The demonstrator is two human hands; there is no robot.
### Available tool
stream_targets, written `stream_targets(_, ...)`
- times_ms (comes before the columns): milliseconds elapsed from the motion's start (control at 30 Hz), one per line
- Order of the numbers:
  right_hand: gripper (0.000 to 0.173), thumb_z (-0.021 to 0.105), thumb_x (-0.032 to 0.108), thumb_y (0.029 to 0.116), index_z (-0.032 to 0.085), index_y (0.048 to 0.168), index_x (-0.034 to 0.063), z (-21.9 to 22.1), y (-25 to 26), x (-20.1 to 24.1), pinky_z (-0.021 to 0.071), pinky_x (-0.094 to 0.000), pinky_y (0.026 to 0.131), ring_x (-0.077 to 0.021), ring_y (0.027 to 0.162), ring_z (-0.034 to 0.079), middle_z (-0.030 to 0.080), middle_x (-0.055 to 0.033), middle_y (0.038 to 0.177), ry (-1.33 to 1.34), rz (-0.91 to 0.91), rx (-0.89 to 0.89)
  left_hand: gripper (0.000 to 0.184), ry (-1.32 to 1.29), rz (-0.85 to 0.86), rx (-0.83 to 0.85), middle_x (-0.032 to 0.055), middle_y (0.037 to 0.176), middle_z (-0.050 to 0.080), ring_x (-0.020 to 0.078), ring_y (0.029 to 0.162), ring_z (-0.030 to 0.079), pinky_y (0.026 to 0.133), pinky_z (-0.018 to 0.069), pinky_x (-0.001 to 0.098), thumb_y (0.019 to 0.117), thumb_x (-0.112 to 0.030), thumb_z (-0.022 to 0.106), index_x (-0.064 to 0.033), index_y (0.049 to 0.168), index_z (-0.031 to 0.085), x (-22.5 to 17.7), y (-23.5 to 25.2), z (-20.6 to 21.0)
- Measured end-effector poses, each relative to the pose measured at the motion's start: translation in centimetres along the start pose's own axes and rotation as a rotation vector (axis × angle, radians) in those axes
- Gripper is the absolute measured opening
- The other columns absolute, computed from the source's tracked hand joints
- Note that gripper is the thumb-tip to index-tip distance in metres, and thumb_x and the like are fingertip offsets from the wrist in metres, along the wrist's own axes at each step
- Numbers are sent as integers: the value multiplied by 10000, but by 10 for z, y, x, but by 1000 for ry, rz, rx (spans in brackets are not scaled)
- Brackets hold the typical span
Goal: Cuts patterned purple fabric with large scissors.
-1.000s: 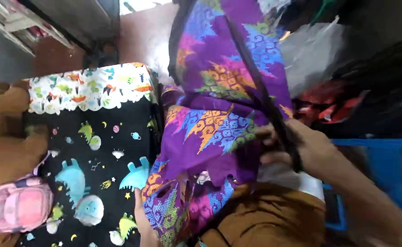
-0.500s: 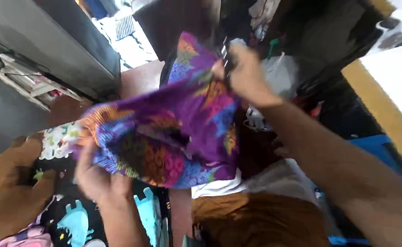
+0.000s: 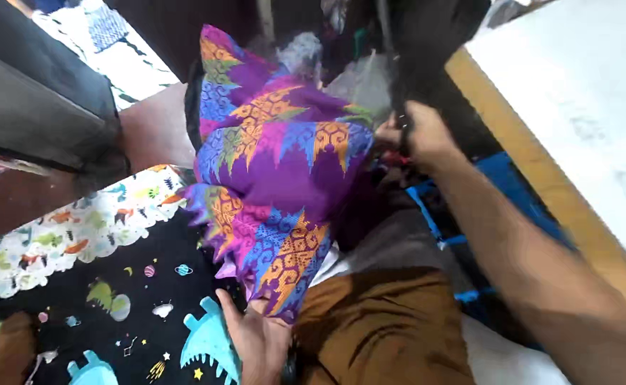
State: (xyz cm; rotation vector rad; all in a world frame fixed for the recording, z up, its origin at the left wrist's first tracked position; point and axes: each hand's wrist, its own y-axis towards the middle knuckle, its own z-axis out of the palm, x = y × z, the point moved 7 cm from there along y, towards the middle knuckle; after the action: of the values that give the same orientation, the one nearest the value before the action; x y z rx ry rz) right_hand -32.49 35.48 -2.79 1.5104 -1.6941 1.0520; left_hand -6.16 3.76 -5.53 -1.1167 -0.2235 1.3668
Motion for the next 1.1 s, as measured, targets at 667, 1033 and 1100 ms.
stream_targets(667, 560, 755, 567, 810, 708, 1084, 80, -3, -259, -37, 498, -133, 611, 78, 683, 573, 671, 65, 792, 147, 137, 453, 498, 140, 2, 78, 30, 883, 724, 143, 835, 729, 707, 631, 369, 1087, -463, 242, -154, 1011, 625, 14, 43, 56)
stream_targets(1033, 498, 794, 191, 778, 623, 1129, -118, -12, -303, -39, 502, -201, 653, -48, 682, 593, 646, -93, 798, 207, 513, 697, 184, 561, 13, 108, 100, 900, 751, 169, 783, 754, 689, 649, 343, 1080, -125, 450, -20, 1148, 585, 20, 35, 49)
stream_targets(1100, 479, 803, 169, 775, 627, 1123, -109, -13, -304, -37, 495, -190, 649, -37, 678, 590, 645, -79, 792, 194, 550, 727, 196, 562, 13, 110, 103, 905, 747, 172, 791, 753, 698, 650, 351, 1086, -136, 437, -15, 1159, 573, 20, 35, 48)
